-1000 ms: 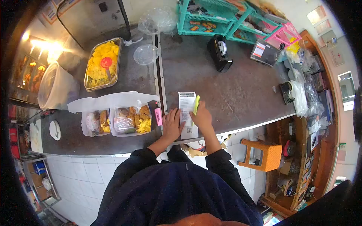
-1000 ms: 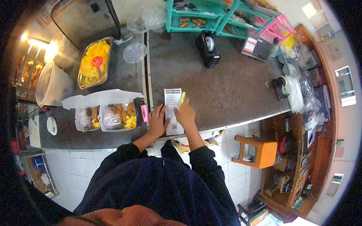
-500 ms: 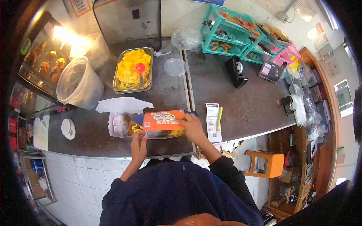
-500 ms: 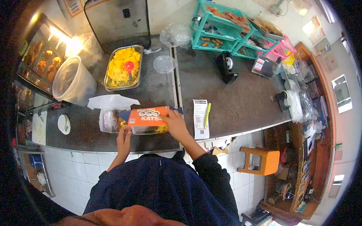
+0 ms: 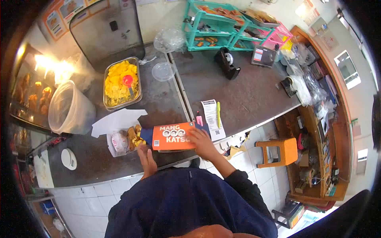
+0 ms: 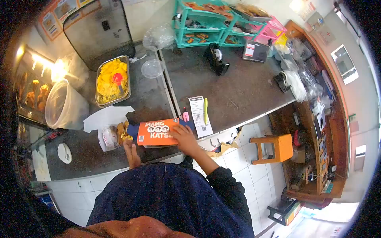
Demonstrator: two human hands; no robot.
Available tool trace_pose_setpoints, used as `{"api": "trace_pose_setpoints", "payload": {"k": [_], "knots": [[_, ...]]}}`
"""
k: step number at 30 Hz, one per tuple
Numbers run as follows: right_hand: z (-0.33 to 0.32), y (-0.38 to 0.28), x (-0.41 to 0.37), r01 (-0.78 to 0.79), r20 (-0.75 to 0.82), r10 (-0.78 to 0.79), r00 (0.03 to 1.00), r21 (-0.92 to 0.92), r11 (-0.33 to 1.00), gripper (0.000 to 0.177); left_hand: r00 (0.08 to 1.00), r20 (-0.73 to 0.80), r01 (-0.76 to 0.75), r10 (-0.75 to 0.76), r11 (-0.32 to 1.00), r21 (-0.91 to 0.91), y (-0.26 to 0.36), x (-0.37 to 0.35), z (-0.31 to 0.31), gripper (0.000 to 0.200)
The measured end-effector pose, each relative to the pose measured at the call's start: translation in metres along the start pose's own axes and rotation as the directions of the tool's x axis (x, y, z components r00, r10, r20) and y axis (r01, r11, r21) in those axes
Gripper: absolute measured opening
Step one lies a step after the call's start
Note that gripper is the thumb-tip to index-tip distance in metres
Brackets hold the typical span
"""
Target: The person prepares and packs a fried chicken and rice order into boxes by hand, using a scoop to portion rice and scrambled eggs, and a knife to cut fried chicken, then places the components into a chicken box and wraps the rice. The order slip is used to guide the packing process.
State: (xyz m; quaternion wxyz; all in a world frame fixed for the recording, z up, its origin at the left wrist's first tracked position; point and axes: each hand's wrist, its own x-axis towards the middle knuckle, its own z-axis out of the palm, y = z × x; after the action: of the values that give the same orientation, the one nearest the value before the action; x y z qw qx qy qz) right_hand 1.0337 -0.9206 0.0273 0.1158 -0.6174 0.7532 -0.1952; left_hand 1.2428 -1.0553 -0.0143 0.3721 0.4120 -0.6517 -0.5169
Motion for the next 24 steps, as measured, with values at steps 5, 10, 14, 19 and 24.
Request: {"api": "trace_pose_setpoints", "payload": {"k": [5, 10, 14, 19, 24], "knots": [[0.019, 0.003, -0.023, -0.055, -0.010, 0.056, 0.998, 0.016, 0.998, 0.057, 0.845, 0.486, -0.510, 0.224, 0.610, 0.606, 0.038, 0.023, 0.022, 0.056], [0.046, 0.003, -0.015, -0.336, -0.290, 0.374, 0.881, 0.174, 0.926, 0.062, 0.898, 0.391, -0.427, 0.204, 0.625, 0.653, 0.000, 0.009, 0.047, 0.064], [0.049, 0.011, -0.015, -0.275, -0.185, 0.373, 0.909, 0.406, 0.871, 0.064, 0.945, 0.323, -0.192, 0.049, 0.882, 0.430, -0.011, 0.008, 0.044, 0.059], [0.062, 0.028, -0.005, -0.158, -0.148, 0.343, 0.928, 0.676, 0.719, 0.057, 0.955, 0.245, -0.021, -0.165, 0.789, 0.614, -0.023, 0.016, 0.039, 0.051], [0.059, 0.085, 0.028, -0.320, 0.138, 0.305, 0.942, 0.644, 0.695, 0.044, 0.878, 0.251, 0.332, -0.408, 0.896, 0.296, -0.032, 0.055, 0.016, 0.052]]}}
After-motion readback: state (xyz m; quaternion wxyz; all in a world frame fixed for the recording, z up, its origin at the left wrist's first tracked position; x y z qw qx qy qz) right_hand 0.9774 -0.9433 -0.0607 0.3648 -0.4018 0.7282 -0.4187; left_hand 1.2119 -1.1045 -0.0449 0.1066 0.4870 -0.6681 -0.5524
